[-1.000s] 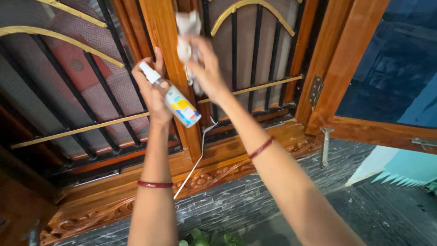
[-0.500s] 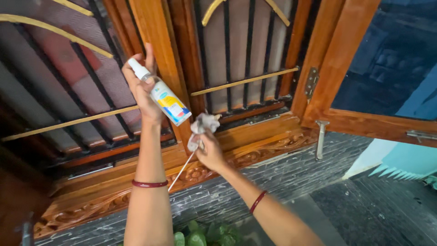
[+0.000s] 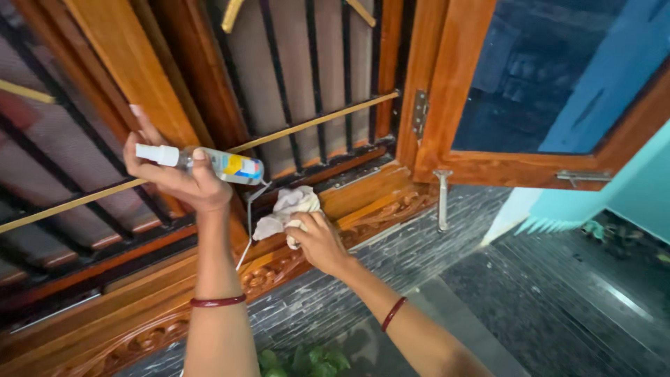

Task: The person cleans a wooden-framed window with a glass pane and metal security bars. They spray a cleaning solution from a bottle onto the frame and wipe it with a white cloth, working along the vertical and horizontal sections of the frame and around the bars.

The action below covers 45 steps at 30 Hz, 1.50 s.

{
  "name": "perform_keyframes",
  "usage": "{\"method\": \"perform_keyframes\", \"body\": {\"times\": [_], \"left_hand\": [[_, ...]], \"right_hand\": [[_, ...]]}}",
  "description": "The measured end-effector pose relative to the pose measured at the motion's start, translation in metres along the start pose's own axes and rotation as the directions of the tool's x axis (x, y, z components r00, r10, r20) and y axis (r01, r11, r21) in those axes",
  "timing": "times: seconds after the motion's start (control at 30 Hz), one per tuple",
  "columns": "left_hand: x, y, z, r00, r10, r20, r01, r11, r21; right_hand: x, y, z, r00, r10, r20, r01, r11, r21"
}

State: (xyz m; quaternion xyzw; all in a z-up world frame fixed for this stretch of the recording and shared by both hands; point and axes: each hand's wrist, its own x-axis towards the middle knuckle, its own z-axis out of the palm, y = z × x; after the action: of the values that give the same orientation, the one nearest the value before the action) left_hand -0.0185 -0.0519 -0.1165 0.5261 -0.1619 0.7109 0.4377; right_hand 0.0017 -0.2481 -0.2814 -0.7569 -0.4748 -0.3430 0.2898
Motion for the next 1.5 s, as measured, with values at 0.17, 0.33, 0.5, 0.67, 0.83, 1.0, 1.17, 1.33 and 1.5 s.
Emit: {"method": "perform_keyframes", "body": {"times": [0.17, 0.33, 0.5, 0.67, 0.83, 1.0, 1.17, 1.33, 1.5], "left_hand": [[-0.003, -0.008, -0.008, 0.999, 0.036, 0.033, -0.039, 0.995, 0.092], [-0.009, -0.015, -0.009, 0.999, 0.043, 0.031, -0.045, 0.997, 0.068], [-0.017, -0.018, -0.011, 1.000, 0.013, 0.027, -0.013, 1.000, 0.021], [-0.020, -0.024, -0.012, 0.999, 0.031, 0.031, -0.034, 0.995, 0.091], [-0.020, -0.019, -0.015, 0.997, 0.039, 0.070, -0.049, 0.988, 0.146], [-0.012, -0.006, -0.007, 0.984, 0.164, 0.068, -0.173, 0.972, 0.159], [-0.036, 0.022, 0.026, 0.909, 0.392, 0.141, -0.392, 0.920, -0.027], [-0.126, 0.070, 0.088, 0.738, -0.342, 0.581, 0.448, 0.893, -0.044], [-0.217, 0.117, 0.145, 0.461, -0.418, 0.783, 0.428, 0.878, 0.216]], "right_hand": [[-0.008, 0.018, -0.033, 0.918, 0.287, 0.273, -0.252, 0.955, -0.156], [-0.006, 0.083, -0.181, 0.963, 0.220, -0.157, -0.239, 0.964, -0.118], [-0.010, 0.174, -0.250, 0.876, 0.443, -0.189, -0.478, 0.754, -0.451], [-0.062, 0.221, -0.201, 0.884, 0.434, -0.176, -0.459, 0.731, -0.504], [-0.091, 0.221, -0.176, 0.743, 0.611, -0.272, -0.666, 0.639, -0.384], [-0.126, 0.187, -0.196, 0.490, 0.871, 0.033, -0.872, 0.488, 0.042], [-0.156, 0.181, -0.214, 0.328, 0.931, 0.159, -0.855, 0.221, 0.470], [-0.167, 0.218, -0.205, 0.372, 0.917, 0.144, -0.237, -0.056, 0.970], [-0.151, 0.262, -0.149, 0.404, 0.879, 0.253, -0.067, -0.247, 0.967]]}}
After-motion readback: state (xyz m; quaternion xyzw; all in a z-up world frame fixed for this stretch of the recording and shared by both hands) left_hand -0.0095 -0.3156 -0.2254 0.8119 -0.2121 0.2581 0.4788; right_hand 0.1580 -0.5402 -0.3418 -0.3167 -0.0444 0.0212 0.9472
